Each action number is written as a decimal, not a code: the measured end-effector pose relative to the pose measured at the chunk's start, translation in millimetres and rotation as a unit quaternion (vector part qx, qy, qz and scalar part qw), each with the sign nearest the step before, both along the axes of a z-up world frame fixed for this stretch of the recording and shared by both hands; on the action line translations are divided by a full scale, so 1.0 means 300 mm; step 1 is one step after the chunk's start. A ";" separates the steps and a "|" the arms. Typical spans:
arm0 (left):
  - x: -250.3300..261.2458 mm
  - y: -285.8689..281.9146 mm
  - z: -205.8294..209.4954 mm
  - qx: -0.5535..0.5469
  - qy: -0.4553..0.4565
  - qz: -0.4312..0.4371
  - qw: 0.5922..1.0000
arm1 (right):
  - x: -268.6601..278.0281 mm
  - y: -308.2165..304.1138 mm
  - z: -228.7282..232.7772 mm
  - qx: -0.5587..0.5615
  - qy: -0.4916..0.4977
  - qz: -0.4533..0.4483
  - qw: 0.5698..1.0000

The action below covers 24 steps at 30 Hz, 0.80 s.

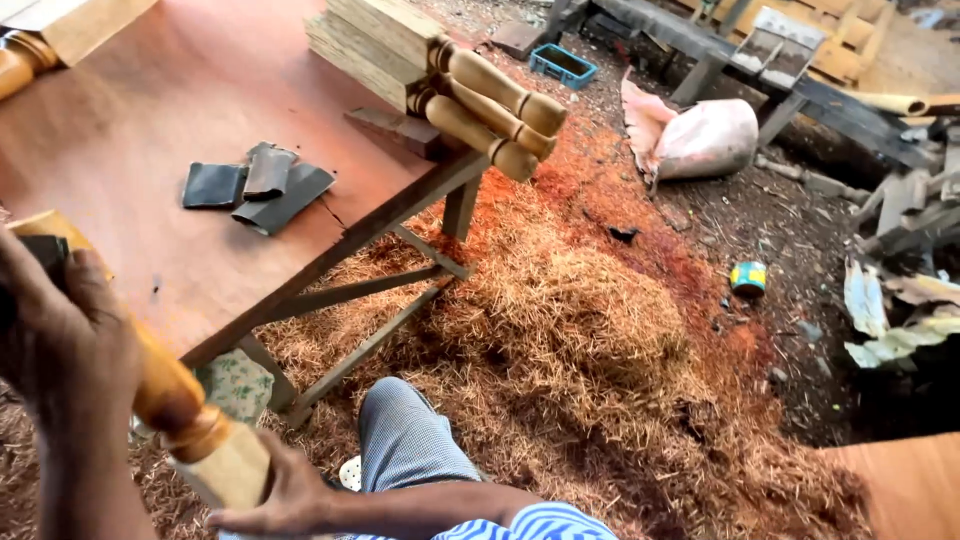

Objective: Sanding turned wooden furniture legs using sandpaper to smooth the surface.

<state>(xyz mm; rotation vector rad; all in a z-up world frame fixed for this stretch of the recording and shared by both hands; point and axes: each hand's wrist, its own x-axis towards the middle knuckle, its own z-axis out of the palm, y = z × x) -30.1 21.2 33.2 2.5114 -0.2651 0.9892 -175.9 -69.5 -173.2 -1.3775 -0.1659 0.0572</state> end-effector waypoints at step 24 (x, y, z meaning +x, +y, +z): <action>-0.086 -0.044 -0.198 -0.045 -0.052 -0.030 0.997 | -0.003 0.003 -0.094 0.015 -0.050 0.010 0.999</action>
